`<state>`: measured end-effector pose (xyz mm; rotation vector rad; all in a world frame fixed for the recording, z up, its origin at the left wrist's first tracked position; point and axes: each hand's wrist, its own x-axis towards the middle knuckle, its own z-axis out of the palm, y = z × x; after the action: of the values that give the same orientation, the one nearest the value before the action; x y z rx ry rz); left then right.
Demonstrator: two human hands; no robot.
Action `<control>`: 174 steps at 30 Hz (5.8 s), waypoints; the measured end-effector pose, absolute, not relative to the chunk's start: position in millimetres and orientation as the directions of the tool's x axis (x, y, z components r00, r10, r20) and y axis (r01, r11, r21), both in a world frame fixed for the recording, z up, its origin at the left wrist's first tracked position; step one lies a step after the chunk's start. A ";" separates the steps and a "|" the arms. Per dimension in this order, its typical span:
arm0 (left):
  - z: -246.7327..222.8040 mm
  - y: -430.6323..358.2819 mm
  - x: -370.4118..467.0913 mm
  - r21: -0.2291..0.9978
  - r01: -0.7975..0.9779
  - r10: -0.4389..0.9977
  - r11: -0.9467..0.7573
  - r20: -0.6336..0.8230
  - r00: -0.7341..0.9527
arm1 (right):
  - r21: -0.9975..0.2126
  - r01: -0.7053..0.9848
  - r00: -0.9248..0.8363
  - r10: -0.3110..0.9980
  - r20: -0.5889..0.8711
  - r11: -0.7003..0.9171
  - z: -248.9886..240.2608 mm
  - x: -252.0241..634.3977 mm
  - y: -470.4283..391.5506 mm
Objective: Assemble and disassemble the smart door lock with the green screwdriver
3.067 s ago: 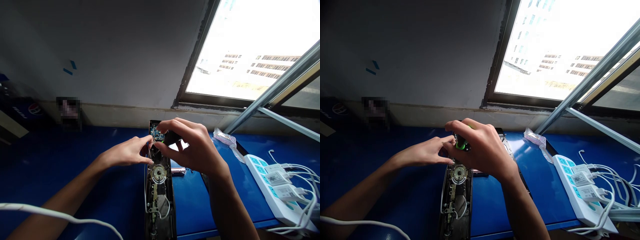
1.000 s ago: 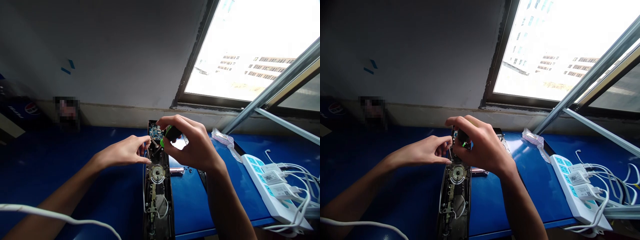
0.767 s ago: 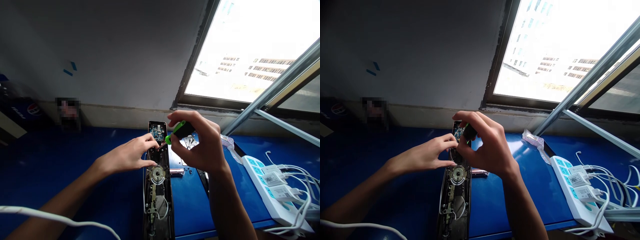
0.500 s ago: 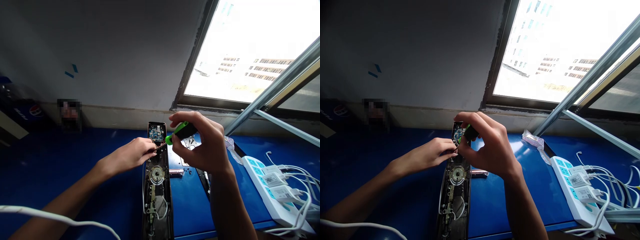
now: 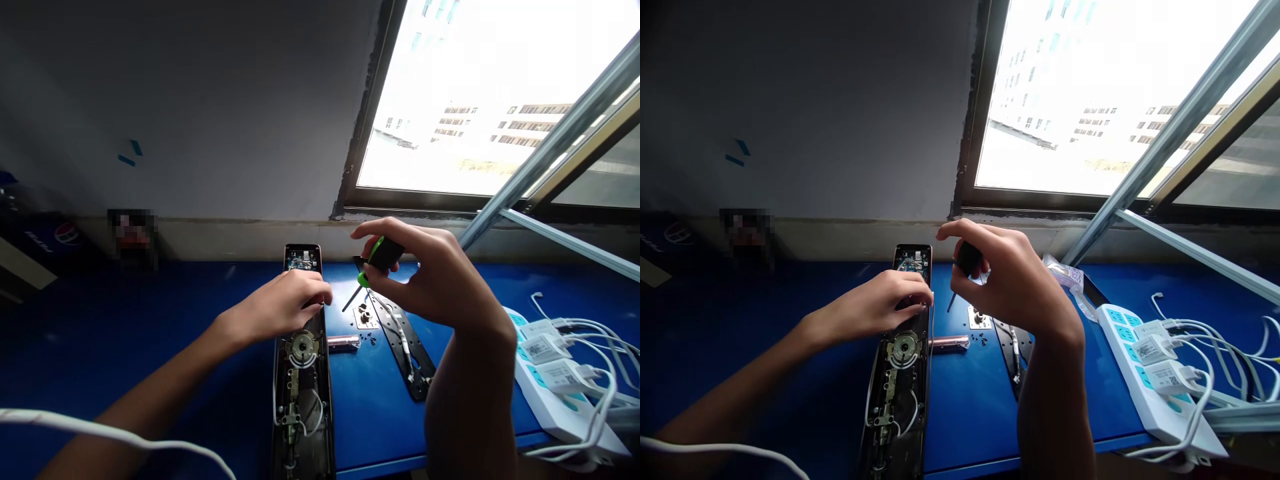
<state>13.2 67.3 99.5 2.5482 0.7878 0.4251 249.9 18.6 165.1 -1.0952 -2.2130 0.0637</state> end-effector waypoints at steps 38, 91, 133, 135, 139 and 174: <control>90.4 96.5 57.5 0.339 0.464 0.514 -0.818 0.073 0.854 | -0.478 0.735 -0.415 0.876 0.246 0.482 162.3 290.7 28.3; 62.4 81.3 -16.3 0.293 0.444 0.529 -0.846 0.375 0.761 | -0.311 0.548 -0.506 0.603 0.616 0.777 140.8 204.7 42.3; 70.6 69.9 -13.9 0.093 0.809 0.808 -0.581 0.185 0.559 | -0.265 0.589 -0.451 0.582 0.676 0.764 139.8 208.6 44.4; 70.2 70.6 -13.1 0.093 0.798 0.798 -0.595 0.187 0.573 | -0.276 0.561 -0.480 0.578 0.660 0.781 140.5 209.1 43.4; 70.8 71.3 -11.5 0.088 0.785 0.784 -0.613 0.184 0.592 | -0.247 0.587 -0.474 0.574 0.668 0.771 141.1 209.9 43.5; 70.0 66.0 -5.7 0.193 0.651 0.673 -0.734 0.336 0.659 | -0.317 0.610 -0.358 0.610 0.707 0.726 143.8 214.9 43.0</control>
<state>-5.7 66.0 70.0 2.8105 1.1230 0.6038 214.9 43.0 143.8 -0.9233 -2.0566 -0.0001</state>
